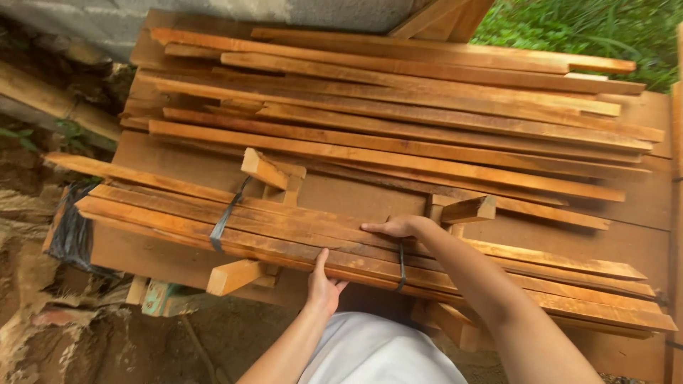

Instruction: Organizing and bundling thin wooden strips on a storage rack.

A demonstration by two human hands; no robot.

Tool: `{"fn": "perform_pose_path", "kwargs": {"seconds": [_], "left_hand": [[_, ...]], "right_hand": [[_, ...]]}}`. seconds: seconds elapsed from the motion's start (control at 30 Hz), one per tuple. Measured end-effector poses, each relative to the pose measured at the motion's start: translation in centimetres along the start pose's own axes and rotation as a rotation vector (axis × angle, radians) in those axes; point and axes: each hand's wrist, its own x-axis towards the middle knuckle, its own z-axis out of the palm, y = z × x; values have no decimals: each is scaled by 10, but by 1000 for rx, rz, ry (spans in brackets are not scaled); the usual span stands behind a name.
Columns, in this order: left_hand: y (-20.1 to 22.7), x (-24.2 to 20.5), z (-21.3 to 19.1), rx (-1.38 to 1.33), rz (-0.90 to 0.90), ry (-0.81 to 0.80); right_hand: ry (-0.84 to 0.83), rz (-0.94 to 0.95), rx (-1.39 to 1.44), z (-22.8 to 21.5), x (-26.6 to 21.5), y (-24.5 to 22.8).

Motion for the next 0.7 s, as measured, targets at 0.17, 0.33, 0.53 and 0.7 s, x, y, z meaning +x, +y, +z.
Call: {"fn": "perform_pose_path", "kwargs": {"seconds": [0.17,0.33,0.53,0.7], "left_hand": [[-13,38,-11,-35,-48,-35],[-24,67,-5,-56,-61,-115],[-18,36,36,-245,103,109],[-15,34,48,-212,114,270]], "right_hand": [[149,74,-188,0,-19,-8],[270,78,-231,4,-26,3],[234,82,-202,5,-22,1],[325,56,-279,-3,-46,-19]]}}
